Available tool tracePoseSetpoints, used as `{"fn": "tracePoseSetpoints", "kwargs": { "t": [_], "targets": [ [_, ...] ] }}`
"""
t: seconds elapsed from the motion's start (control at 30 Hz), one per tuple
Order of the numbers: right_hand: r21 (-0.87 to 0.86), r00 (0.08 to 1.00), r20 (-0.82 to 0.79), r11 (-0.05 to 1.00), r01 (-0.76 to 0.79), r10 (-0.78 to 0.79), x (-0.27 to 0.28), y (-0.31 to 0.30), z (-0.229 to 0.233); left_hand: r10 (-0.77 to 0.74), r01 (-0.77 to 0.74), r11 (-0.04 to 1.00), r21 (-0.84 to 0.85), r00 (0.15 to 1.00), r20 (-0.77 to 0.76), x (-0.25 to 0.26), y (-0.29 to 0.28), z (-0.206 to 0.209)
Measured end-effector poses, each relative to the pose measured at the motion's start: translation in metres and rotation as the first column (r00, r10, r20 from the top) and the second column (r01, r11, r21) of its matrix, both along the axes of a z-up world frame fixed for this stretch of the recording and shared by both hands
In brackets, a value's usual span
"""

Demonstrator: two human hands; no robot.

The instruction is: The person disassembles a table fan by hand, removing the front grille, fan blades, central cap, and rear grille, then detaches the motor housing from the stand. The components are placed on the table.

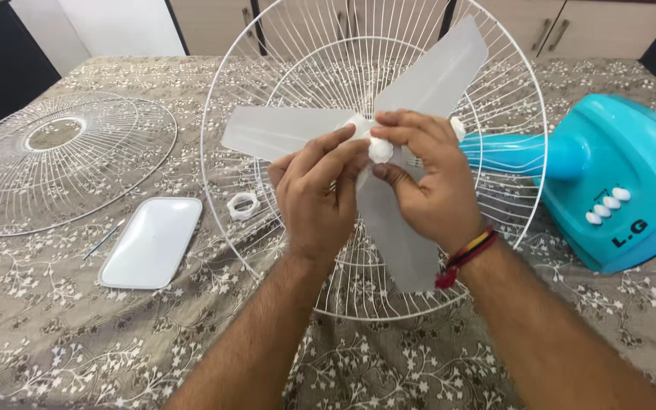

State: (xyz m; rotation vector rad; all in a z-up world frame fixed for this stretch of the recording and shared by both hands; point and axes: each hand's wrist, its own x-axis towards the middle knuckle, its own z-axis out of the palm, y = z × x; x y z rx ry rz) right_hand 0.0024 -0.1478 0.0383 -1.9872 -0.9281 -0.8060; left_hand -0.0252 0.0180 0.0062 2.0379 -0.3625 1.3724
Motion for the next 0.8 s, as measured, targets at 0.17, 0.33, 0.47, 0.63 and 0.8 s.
{"fn": "tracePoseSetpoints", "kwargs": {
  "t": [0.17,0.33,0.47,0.63,0.8],
  "targets": [
    [-0.06,0.996,0.057,0.997,-0.058,0.061,0.005,-0.003,0.012,-0.031,0.031,0.999,0.041,1.0,-0.002,-0.005,0.005,0.002],
    [-0.107,0.994,0.103,0.994,-0.018,0.029,0.007,0.0,0.016,-0.049,0.049,0.999,0.021,0.999,-0.01,-0.007,0.004,0.001],
    [-0.084,0.993,0.117,0.996,0.038,-0.028,0.003,0.007,0.012,-0.026,0.027,0.999,0.03,0.999,-0.036,-0.005,0.004,0.0],
    [-0.049,0.982,0.175,0.995,0.087,-0.077,-0.002,0.013,0.005,0.031,-0.03,0.999,0.037,0.999,-0.017,-0.005,-0.001,-0.006],
    [-0.049,0.974,0.206,0.993,0.108,-0.096,-0.01,0.016,0.009,0.059,-0.059,0.997,0.045,0.998,-0.006,-0.007,-0.005,-0.005]
  ]
}}
